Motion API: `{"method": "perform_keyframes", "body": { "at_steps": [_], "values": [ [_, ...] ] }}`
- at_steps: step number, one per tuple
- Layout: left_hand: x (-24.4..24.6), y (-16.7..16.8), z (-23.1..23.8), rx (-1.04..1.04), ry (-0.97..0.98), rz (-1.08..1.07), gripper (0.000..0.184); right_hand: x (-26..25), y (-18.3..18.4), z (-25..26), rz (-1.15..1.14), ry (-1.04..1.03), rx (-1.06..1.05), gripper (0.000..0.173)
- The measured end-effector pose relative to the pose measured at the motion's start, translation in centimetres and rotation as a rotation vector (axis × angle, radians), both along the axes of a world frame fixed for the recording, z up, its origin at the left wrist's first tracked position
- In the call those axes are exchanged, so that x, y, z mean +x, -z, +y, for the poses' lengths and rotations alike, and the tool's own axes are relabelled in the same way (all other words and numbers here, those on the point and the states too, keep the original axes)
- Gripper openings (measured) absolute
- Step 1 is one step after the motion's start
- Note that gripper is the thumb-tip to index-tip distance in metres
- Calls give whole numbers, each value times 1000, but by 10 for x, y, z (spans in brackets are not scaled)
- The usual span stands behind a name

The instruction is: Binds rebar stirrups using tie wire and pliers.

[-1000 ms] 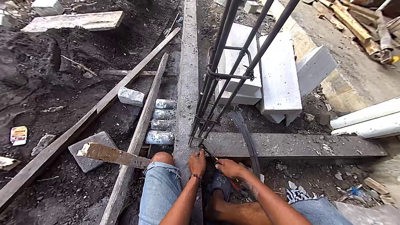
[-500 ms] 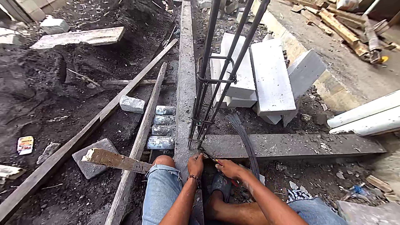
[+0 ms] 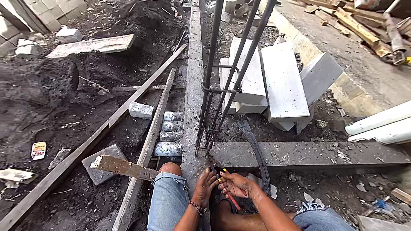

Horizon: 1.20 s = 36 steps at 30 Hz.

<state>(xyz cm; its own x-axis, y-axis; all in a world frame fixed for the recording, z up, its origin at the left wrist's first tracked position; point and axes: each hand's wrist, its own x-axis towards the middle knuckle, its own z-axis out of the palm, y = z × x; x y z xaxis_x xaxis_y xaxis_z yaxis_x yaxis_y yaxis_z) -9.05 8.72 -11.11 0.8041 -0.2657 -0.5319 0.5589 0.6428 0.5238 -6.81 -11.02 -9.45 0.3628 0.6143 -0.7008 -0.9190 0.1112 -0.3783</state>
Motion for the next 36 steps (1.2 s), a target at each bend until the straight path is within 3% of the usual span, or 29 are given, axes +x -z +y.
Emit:
{"method": "perform_keyframes", "body": {
  "at_steps": [3, 5, 7, 9, 11, 12, 15, 17, 19, 22, 24, 26, 30, 34, 36],
  "values": [
    [24, 5, -8, -217, 98, -30, 61, -5, 11, -1, 20, 48, 50, 49],
    [37, 3, -16, -362, 33, 63, 90, -5, 13, -5, 39, 34, 37, 54],
    [49, -9, -26, -356, -73, 207, 113, -3, 12, -9, 47, 10, 37, 54],
    [56, -20, -41, -234, -174, 309, 109, -1, 9, -12, 34, -3, -7, 49],
    [59, -22, -56, -141, -244, 347, 99, 1, -4, -11, -58, -45, -233, 40],
    [59, -22, -61, -107, -261, 347, 95, 1, -12, -10, -172, -115, -450, 42],
    [59, -15, -72, -23, -308, 302, 86, -4, -40, -13, -594, -441, -1022, 85],
    [62, -10, -81, 2, -352, 287, 81, -10, -73, -1, -740, -649, -1210, 96],
    [63, -12, -85, 2, -382, 311, 79, -19, -89, 28, -729, -790, -1388, 104],
    [64, -13, -85, -2, -376, 327, 79, -28, -59, 59, -700, -755, -1618, 94],
    [62, -13, -82, 23, -353, 299, 78, -33, -34, 64, -774, -646, -1728, 63],
    [62, -18, -81, 44, -371, 314, 79, -33, -34, 59, -827, -610, -1718, 45],
    [63, -27, -86, 44, -387, 352, 78, -17, -55, 37, -731, -705, -1468, 52],
    [37, -16, -66, 119, -262, 206, 77, -5, -30, 9, -571, -512, -935, 32],
    [28, -5, -51, 128, -132, 139, 60, -6, -14, -2, -398, -311, -584, 24]
  ]
}}
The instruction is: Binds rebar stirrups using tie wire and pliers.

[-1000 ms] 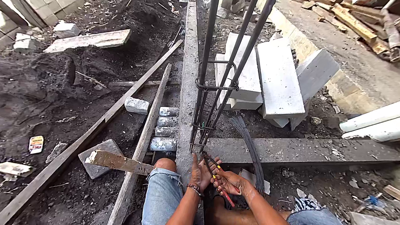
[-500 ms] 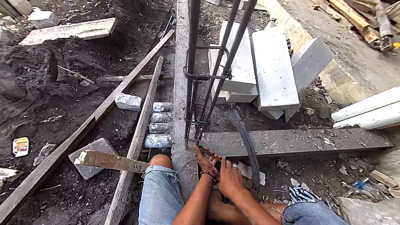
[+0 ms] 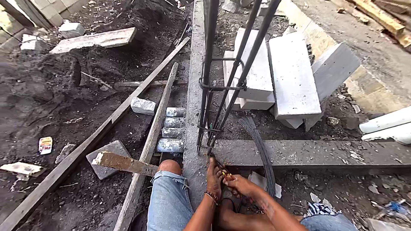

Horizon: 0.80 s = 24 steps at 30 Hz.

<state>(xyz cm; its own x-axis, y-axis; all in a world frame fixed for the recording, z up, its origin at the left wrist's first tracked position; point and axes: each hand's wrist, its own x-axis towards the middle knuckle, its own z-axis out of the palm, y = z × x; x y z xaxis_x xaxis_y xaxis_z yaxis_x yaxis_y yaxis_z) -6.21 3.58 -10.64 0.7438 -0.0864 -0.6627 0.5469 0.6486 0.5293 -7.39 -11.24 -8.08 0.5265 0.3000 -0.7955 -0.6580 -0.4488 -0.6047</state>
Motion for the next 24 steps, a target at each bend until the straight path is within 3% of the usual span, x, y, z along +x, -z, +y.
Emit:
{"method": "perform_keyframes", "body": {
  "at_steps": [2, 4, 7, 9, 12, 14, 16, 18, 20, 22, 24],
  "values": [
    [4, 9, 8, -39, 141, 60, 42, -1, 5, -6, 217, 168, 311, 24],
    [16, 10, 8, -218, 248, 127, 36, -2, 10, -13, 369, 253, 550, 26],
    [35, 7, 2, -455, 257, 188, 35, -2, 15, -17, 502, 277, 713, 37],
    [41, 7, -4, -489, 205, 233, 34, 4, 6, -19, 444, 226, 494, 48],
    [44, 11, -17, -421, 95, 234, 37, 0, -26, -7, -15, 1, -322, 53],
    [43, 11, -28, -329, 13, 247, 35, -20, -48, 8, -301, -251, -756, 86],
    [45, 6, -39, -280, -65, 274, 34, -36, -56, 31, -455, -339, -977, 103],
    [48, 3, -47, -257, -112, 278, 34, -35, -40, 46, -557, -288, -1128, 97],
    [50, 3, -50, -234, -137, 270, 34, -24, -10, 50, -674, -214, -1263, 73],
    [47, 6, -48, -209, -135, 265, 34, -23, 6, 48, -725, -159, -1286, 50],
    [41, 2, -40, -200, -107, 266, 31, -27, -4, 52, -683, -169, -1228, 47]
  ]
}}
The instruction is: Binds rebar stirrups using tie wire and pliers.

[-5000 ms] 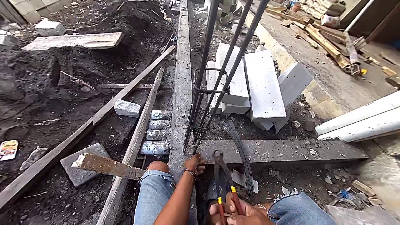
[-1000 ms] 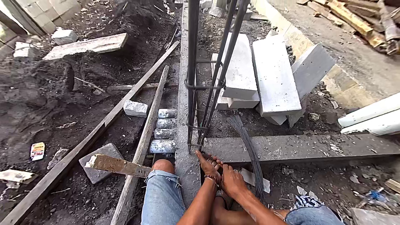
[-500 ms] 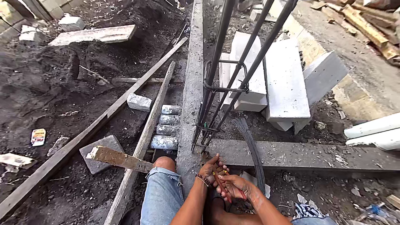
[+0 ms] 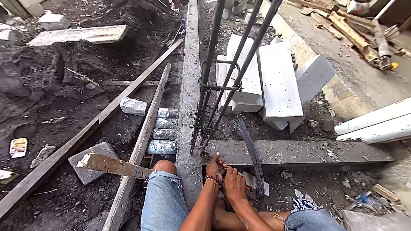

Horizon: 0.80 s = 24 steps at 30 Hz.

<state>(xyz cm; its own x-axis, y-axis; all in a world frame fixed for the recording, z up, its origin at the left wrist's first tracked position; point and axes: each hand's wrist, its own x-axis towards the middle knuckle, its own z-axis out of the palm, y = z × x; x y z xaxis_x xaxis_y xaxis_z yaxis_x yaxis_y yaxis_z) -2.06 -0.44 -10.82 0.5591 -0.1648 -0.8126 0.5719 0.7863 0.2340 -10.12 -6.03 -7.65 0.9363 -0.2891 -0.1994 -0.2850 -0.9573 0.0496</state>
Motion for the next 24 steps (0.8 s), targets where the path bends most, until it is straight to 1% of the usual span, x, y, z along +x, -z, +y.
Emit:
{"method": "perform_keyframes", "body": {
  "at_steps": [2, 4, 6, 7, 9, 11, 12, 13, 14, 15, 16, 17, 18, 19, 20, 21, 22, 23, 24],
  "values": [
    [-3, -3, 2, -1, 4, 14, 31, 1, -14, 1, 103, -2, 40, 50],
    [3, -6, -2, 36, 12, 24, 33, 13, -24, -8, 212, -1, 89, 56],
    [4, -10, -5, 86, 28, 41, 33, 23, -25, -22, 316, -7, 192, 61],
    [2, -10, -5, 100, 41, 48, 32, 26, -22, -29, 369, -7, 267, 60],
    [-2, -7, -4, 104, 61, 35, 30, 35, -13, -45, 478, -10, 452, 48],
    [-10, 1, 3, 73, 95, -11, 26, 41, -2, -58, 564, 21, 727, 30],
    [-16, 3, 10, 41, 129, -27, 28, 41, 0, -61, 618, 86, 902, 20],
    [-23, 5, 15, -7, 167, -48, 31, 38, 1, -63, 686, 190, 1120, 10],
    [-29, 8, 19, -69, 202, -77, 35, 35, 3, -65, 788, 329, 1398, 8],
    [-33, 10, 24, -133, 233, -108, 39, 32, 8, -69, 903, 427, 1669, 11],
    [-35, 13, 28, -199, 255, -139, 42, 29, 15, -71, 1013, 485, 1895, 12],
    [-34, 17, 33, -259, 273, -170, 42, 28, 21, -70, 1097, 515, 2039, 13],
    [-31, 19, 35, -298, 289, -190, 41, 28, 24, -70, 1142, 525, 2093, 15],
    [-26, 19, 36, -323, 294, -197, 39, 30, 24, -72, 1167, 531, 2069, 19],
    [-20, 16, 36, -340, 271, -189, 37, 34, 21, -74, 1170, 528, 1988, 25],
    [-14, 13, 33, -345, 224, -162, 36, 40, 12, -76, 1148, 516, 1850, 32],
    [-10, 12, 29, -360, 154, -133, 34, 47, -1, -74, 1108, 506, 1644, 40],
    [-8, 12, 23, -373, 82, -108, 33, 54, -17, -70, 1042, 458, 1382, 45],
    [-6, 12, 17, -371, 24, -91, 34, 58, -32, -65, 932, 366, 1077, 47]
  ]
}}
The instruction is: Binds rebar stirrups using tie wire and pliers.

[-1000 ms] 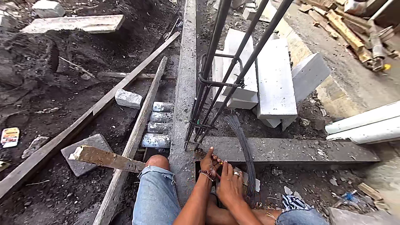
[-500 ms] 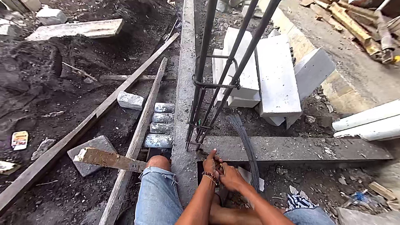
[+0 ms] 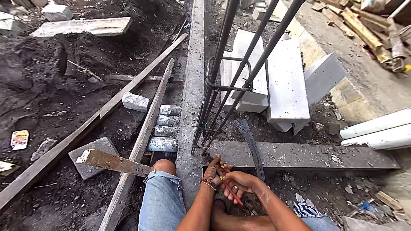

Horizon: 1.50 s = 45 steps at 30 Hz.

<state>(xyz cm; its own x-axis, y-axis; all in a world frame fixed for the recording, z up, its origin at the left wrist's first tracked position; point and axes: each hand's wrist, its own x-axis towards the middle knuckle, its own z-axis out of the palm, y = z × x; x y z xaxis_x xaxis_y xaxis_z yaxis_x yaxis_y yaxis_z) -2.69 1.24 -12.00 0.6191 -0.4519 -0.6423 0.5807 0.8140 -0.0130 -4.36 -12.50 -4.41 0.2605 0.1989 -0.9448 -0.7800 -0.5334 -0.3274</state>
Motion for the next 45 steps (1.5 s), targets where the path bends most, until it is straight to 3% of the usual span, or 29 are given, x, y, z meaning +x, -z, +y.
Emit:
{"method": "perform_keyframes", "body": {
  "at_steps": [2, 3, 7, 9, 12, 13, 18, 20, 22, 24, 26, 28, 30, 32, 34, 36, 38, 39, 41, 43, 45],
  "values": [
    [2, -1, -10, 41, -62, 19, 33, -7, -27, 12, -371, -355, -529, 57],
    [2, -2, -15, 76, -80, 31, 33, -17, -36, 17, -522, -501, -679, 71],
    [7, -7, -29, 209, -140, 83, 32, -65, -25, 39, -802, -699, -947, 110],
    [9, -8, -33, 228, -158, 97, 30, -73, 2, 35, -932, -665, -1067, 102],
    [12, -8, -38, 266, -185, 119, 31, -64, 36, 20, -1229, -586, -1203, 63],
    [12, -6, -39, 291, -184, 118, 32, -59, 37, 20, -1193, -575, -1189, 55],
    [8, -13, -35, 543, -57, 158, 31, -39, 16, 15, -682, -549, -785, 70],
    [1, -23, -33, 614, 10, 156, 27, -32, 16, 2, -570, -490, -529, 57],
    [-7, -28, -30, 634, 37, 81, 45, -26, 18, -9, -445, -343, -222, 39],
    [-15, -28, -25, 610, 59, 8, 64, -27, 16, -13, -226, -61, 116, 13],
    [-19, -28, -16, 549, 68, -46, 62, -27, 22, -21, 107, 219, 560, 16],
    [-26, -21, -3, 383, 51, -122, 46, -30, 33, -24, 268, 334, 853, 19],
    [-32, -5, 12, 104, 23, -199, 28, -33, 32, -19, 313, 379, 929, 21],
    [-30, 10, 19, -117, 25, -242, 25, -34, 30, -15, 299, 371, 905, 25],
    [-22, 9, 17, -188, 5, -227, 22, -31, 28, -16, 247, 307, 793, 43],
    [-17, -3, 10, -153, -42, -105, 16, -28, 13, -15, 119, 191, 502, 57],
    [-14, -9, -1, -45, -64, -46, 23, -31, -14, -6, -240, -44, -47, 53],
    [-12, -10, -6, 16, -77, -43, 22, -37, -24, 0, -450, -210, -330, 63],
    [-10, -12, -16, 121, -117, -19, 21, -58, -38, 17, -742, -475, -669, 88],
    [-5, -15, -26, 182, -157, 20, 21, -76, -31, 35, -880, -581, -885, 100],
    [-2, -17, -32, 234, -172, 40, 22, -79, -6, 42, -967, -578, -1083, 95]
  ]
}}
